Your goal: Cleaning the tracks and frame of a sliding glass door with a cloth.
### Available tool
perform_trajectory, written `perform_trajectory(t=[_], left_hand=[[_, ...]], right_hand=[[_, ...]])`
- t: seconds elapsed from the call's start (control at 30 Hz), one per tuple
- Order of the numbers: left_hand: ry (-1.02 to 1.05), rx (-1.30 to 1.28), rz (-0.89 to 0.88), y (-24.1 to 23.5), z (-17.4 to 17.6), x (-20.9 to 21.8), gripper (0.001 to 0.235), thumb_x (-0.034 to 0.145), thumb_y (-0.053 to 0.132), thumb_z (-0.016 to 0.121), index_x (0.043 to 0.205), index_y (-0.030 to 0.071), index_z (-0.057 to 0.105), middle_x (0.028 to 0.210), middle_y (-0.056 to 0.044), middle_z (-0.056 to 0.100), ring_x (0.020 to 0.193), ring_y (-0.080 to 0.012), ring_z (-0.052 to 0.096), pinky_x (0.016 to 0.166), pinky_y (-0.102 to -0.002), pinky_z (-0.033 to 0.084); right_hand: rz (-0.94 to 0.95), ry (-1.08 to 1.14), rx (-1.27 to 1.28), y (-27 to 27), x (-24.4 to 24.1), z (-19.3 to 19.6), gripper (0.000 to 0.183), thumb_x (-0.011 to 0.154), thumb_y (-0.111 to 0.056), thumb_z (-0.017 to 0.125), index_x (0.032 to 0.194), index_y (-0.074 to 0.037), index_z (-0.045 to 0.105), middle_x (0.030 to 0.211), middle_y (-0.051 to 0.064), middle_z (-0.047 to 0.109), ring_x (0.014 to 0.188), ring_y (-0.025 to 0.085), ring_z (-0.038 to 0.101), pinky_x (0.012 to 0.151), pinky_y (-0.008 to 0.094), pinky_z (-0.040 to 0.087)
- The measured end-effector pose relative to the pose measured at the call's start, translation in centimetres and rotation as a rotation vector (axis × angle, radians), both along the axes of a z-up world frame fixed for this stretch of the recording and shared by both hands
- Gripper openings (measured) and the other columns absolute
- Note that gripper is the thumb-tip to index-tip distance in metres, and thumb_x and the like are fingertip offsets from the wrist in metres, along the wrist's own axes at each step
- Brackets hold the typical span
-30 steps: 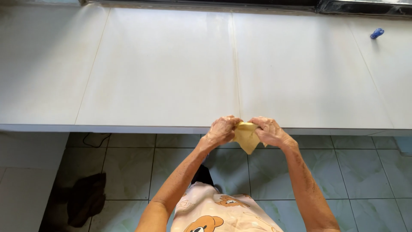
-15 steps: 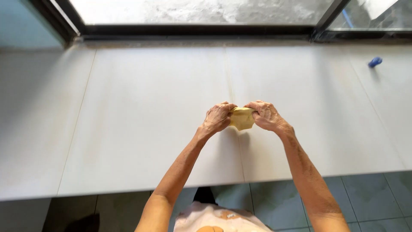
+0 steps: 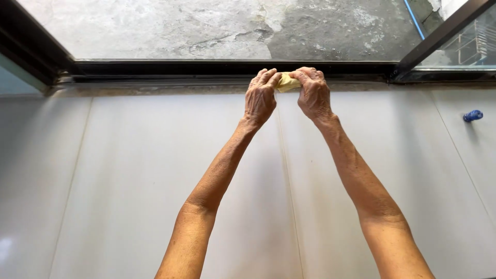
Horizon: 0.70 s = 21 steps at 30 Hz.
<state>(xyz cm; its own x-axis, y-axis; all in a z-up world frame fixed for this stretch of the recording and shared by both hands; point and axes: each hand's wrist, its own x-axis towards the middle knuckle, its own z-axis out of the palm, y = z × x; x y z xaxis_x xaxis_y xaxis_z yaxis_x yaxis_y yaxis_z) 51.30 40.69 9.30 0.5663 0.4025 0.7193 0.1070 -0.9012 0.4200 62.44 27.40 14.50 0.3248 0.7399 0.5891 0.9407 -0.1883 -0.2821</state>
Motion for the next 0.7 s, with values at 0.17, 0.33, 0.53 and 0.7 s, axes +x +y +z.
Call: perform_trajectory(t=[0.17, 0.33, 0.53, 0.7], left_hand=[[0.344, -0.049, 0.008, 3.2, -8.3, 3.4, 0.047, 0.083, -0.005, 0.064, 0.128, 0.009, 0.068, 0.142, -0.012, 0.061, 0.136, -0.0335, 0.053, 0.117, -0.050, 0.041], [0.577, -0.060, -0.079, 2.7, -15.0, 4.0, 0.061, 0.072, -0.001, 0.072, 0.132, 0.003, 0.063, 0.144, -0.019, 0.053, 0.132, -0.0390, 0.048, 0.107, -0.049, 0.042], [0.536, -0.116, -0.035, 1.7, -14.0, 3.7, 0.040, 0.082, -0.004, 0.071, 0.119, 0.009, 0.073, 0.130, -0.007, 0.065, 0.127, -0.0289, 0.058, 0.106, -0.041, 0.053], [0.453, -0.200, -0.109, -0.7, -14.5, 2.1, 0.057, 0.069, -0.012, 0.071, 0.121, 0.011, 0.073, 0.129, -0.007, 0.063, 0.101, -0.0275, 0.061, 0.095, -0.036, 0.057]], right_hand=[[-0.010, 0.036, -0.102, 3.2, 4.8, -9.6, 0.042, 0.091, 0.010, 0.053, 0.124, -0.007, 0.072, 0.130, 0.017, 0.066, 0.118, 0.037, 0.060, 0.103, 0.046, 0.052], [0.008, 0.139, -0.288, 2.8, 5.6, -17.2, 0.062, 0.081, 0.015, 0.047, 0.133, -0.010, 0.071, 0.139, 0.023, 0.060, 0.122, 0.042, 0.055, 0.099, 0.050, 0.049], [-0.022, 0.081, -0.271, 2.8, 5.8, -18.9, 0.055, 0.086, 0.013, 0.051, 0.129, -0.013, 0.073, 0.137, 0.015, 0.066, 0.121, 0.037, 0.058, 0.100, 0.045, 0.055], [-0.062, 0.069, -0.284, 0.6, 2.9, -18.1, 0.039, 0.089, 0.009, 0.055, 0.114, -0.011, 0.077, 0.117, 0.010, 0.071, 0.103, 0.031, 0.060, 0.089, 0.038, 0.058]])
